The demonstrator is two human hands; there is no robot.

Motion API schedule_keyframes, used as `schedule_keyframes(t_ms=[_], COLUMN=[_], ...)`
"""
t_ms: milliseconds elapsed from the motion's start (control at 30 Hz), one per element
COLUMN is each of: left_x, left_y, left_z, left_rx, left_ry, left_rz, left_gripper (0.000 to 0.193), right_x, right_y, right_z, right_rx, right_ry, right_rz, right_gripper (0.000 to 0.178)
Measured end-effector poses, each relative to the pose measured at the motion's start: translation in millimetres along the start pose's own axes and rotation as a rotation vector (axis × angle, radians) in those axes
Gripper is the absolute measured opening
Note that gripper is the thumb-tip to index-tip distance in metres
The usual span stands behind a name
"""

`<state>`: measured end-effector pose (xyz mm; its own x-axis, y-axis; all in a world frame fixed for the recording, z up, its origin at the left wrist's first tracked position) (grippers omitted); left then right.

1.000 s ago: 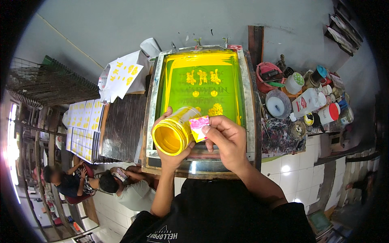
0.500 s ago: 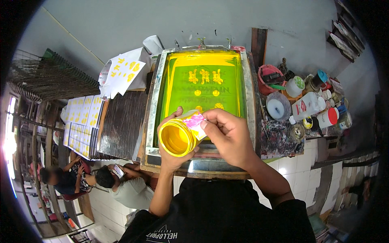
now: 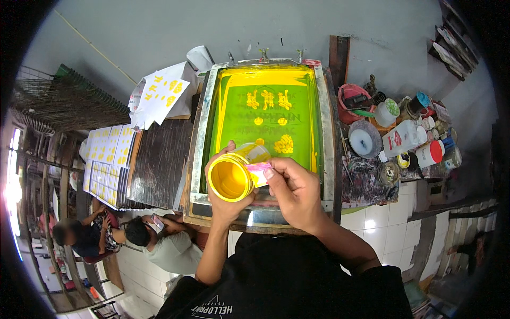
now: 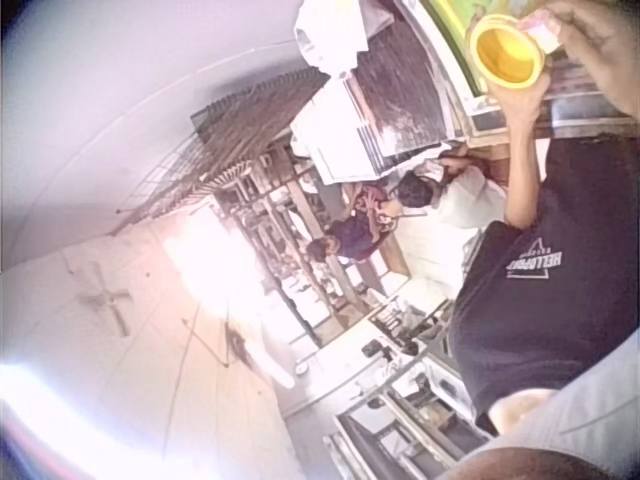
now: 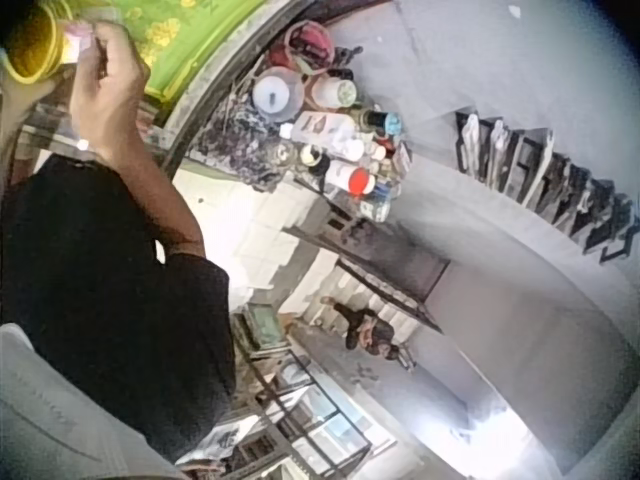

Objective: The person performs screen printing by placing a piece of paper on a printing bed, lowering a screen frame, and using a squeegee to spread yellow ink to create a print. They repeat this with another sheet and then clean the squeegee using a small tool and a cloth.

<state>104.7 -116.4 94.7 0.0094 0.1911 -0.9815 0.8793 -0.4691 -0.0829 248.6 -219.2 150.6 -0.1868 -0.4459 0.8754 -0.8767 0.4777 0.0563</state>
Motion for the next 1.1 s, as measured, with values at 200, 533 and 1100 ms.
schedule_keyframes(t_ms=[200,533,1100], left_x=[3.2,0.0,5.0], left_y=[0.4,-0.9,2.9], left_z=[1.2,0.9,1.7], left_rx=[0.023,0.085,-0.021], left_ry=[-0.031,-0.031,0.043], left_rz=[0.044,0.178,0.002], left_gripper=[0.095,0.098,0.094], right_x=[-13.9,-1.4,-17.8], right_y=[-6.7,-9.1,-0.5], right_z=[-3.0,-20.1,8.8], right_rx=[-0.032,0.087,-0.061], right_ry=[0.357,0.221,0.407], right_rz=[-0.468,-0.282,-0.479], right_gripper=[0.019,0.017,0.017])
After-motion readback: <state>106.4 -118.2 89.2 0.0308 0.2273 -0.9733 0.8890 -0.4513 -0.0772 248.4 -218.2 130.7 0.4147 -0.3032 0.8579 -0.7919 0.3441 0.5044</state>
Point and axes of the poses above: each hand's wrist, its own z-axis away from the middle knuckle, its own y-axis out of the palm, x = y × z, the point moved 3 cm from there along -z, towards the middle knuckle, and after that the axes turned 14 degrees about -y, right-handed, at the moved point
